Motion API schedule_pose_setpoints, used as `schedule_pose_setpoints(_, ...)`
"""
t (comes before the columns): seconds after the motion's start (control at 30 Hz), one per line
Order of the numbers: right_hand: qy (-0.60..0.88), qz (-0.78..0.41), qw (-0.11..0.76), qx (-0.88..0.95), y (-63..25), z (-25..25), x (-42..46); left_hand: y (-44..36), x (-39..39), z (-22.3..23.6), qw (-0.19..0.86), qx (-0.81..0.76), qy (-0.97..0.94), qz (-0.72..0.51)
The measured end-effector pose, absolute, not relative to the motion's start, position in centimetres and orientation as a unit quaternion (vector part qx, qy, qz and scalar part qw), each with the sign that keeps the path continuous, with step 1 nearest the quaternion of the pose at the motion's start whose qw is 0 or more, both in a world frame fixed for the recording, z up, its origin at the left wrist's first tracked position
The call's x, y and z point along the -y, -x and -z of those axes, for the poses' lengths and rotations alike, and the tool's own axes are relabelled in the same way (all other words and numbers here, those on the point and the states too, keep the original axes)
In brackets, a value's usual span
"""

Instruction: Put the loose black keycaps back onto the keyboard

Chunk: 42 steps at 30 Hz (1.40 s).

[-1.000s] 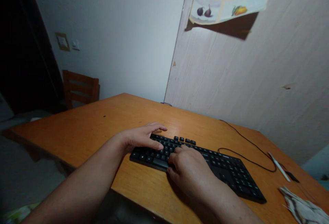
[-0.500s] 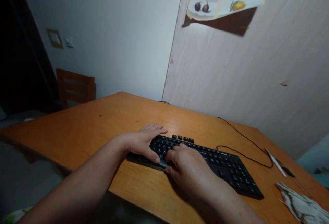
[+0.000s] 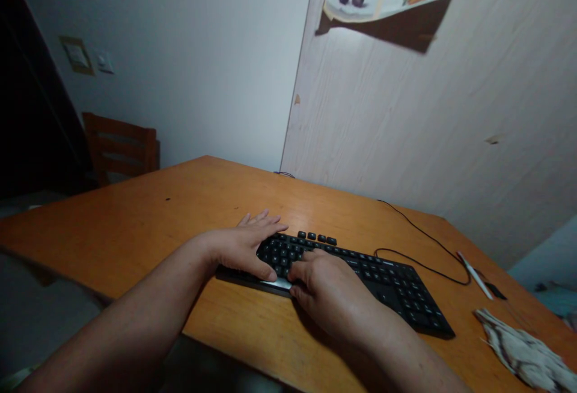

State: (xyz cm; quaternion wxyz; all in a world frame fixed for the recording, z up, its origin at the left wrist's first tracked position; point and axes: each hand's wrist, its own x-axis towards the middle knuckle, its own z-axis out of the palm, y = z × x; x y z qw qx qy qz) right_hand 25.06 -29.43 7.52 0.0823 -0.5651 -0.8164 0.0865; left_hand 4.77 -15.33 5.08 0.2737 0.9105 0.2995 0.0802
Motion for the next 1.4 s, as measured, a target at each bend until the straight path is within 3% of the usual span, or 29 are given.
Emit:
schedule_pose_setpoints(0.3,0.567,-0.091,0.083,0.815,-24.9,-7.6,29.6,-4.9,15.4,-5.1,0.265,-0.3,-0.911,-0.096)
schedule_pose_setpoints(0.77,0.557,-0.091,0.087,0.821,-25.1,-7.5,29.8,-4.8,16.1,-6.3,0.186,-0.325,-0.927,0.003)
schedule_pose_setpoints(1.4,0.551,-0.146,0.111,0.814,-25.6,-7.0,29.5,-4.9,16.0,-6.0,0.183,-0.338,-0.923,0.008)
